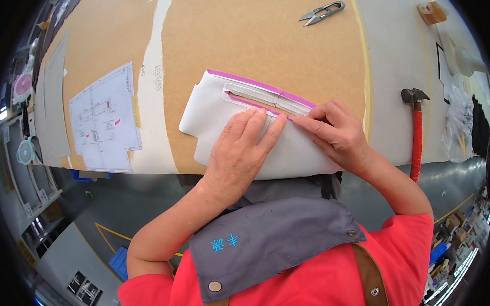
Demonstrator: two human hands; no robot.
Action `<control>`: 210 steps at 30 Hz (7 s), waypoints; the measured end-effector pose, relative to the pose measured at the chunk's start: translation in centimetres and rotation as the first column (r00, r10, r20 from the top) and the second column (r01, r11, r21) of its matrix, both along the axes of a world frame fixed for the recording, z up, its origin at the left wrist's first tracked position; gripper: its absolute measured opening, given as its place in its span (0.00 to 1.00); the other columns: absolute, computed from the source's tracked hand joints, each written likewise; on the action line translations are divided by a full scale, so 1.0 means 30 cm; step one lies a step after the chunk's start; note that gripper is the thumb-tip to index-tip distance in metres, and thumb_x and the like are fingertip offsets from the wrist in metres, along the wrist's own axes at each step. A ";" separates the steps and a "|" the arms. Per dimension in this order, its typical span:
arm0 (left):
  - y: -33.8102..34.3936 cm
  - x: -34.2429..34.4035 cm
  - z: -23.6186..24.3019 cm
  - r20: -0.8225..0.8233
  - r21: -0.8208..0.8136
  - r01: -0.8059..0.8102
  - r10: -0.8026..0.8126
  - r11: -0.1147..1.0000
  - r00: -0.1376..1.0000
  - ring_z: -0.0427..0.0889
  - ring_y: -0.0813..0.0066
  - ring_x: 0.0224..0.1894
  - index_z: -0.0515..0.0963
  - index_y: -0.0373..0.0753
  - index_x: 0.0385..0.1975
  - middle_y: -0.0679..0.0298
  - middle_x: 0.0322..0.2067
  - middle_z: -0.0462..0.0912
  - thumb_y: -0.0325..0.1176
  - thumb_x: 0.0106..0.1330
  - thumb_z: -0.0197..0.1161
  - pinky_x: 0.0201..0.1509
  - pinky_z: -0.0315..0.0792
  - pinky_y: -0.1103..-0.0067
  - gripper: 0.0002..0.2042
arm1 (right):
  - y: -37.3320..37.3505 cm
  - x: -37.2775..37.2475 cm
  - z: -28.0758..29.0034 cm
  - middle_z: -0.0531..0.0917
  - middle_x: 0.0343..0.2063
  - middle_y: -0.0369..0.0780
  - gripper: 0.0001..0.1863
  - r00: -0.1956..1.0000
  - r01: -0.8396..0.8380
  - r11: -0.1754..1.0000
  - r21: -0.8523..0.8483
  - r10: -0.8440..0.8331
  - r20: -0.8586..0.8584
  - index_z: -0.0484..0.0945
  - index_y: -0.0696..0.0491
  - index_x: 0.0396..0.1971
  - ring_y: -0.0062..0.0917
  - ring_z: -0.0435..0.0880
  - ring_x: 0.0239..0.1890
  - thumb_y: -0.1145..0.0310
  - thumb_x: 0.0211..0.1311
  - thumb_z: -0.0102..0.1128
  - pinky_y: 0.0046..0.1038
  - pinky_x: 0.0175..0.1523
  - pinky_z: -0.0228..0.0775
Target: The person is assembling a leather component, likely a pocket or wallet section, by folding, gluing, and hammering the edges.
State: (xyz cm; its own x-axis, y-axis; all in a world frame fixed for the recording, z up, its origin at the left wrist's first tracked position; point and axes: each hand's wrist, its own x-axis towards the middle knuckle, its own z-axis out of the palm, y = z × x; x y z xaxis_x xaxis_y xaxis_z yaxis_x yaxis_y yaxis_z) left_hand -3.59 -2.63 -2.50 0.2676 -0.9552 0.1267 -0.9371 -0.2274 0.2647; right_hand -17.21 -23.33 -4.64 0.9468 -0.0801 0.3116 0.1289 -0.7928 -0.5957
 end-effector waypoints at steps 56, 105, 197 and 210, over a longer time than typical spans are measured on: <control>-0.011 -0.037 -0.003 -0.041 -0.051 0.110 -0.112 0.993 0.993 0.76 0.58 0.61 0.76 0.35 0.62 0.55 0.60 0.75 0.26 0.62 0.58 0.65 0.71 0.65 0.25 | -0.012 -0.053 -0.002 0.79 0.36 0.36 0.24 0.986 -0.090 0.951 -0.297 0.128 0.110 0.85 0.54 0.48 0.29 0.77 0.34 0.73 0.44 0.64 0.29 0.36 0.75; -0.026 -0.134 -0.020 -0.032 -0.054 0.126 -0.128 0.991 0.991 0.75 0.60 0.60 0.72 0.30 0.64 0.55 0.57 0.74 0.27 0.63 0.57 0.63 0.71 0.68 0.27 | -0.013 -0.138 0.002 0.81 0.39 0.38 0.24 0.999 0.035 0.999 -0.037 -0.035 0.006 0.85 0.55 0.49 0.33 0.80 0.39 0.82 0.46 0.67 0.30 0.41 0.77; 0.017 -0.117 0.013 -0.162 -0.065 -0.047 0.036 0.997 0.986 0.75 0.54 0.57 0.75 0.34 0.61 0.55 0.54 0.74 0.11 0.50 0.56 0.60 0.71 0.65 0.32 | -0.051 -0.164 -0.017 0.80 0.45 0.35 0.33 0.984 -0.161 0.952 -0.262 0.176 0.034 0.83 0.53 0.55 0.32 0.79 0.44 0.77 0.40 0.70 0.31 0.51 0.78; 0.061 -0.059 -0.002 -0.122 -0.051 -0.172 0.165 0.984 0.979 0.74 0.57 0.53 0.73 0.39 0.66 0.57 0.50 0.74 0.10 0.51 0.55 0.58 0.69 0.67 0.37 | -0.046 -0.163 0.029 0.80 0.43 0.36 0.28 0.987 -0.091 0.978 -0.187 0.114 0.113 0.82 0.52 0.55 0.31 0.79 0.43 0.81 0.49 0.67 0.31 0.48 0.73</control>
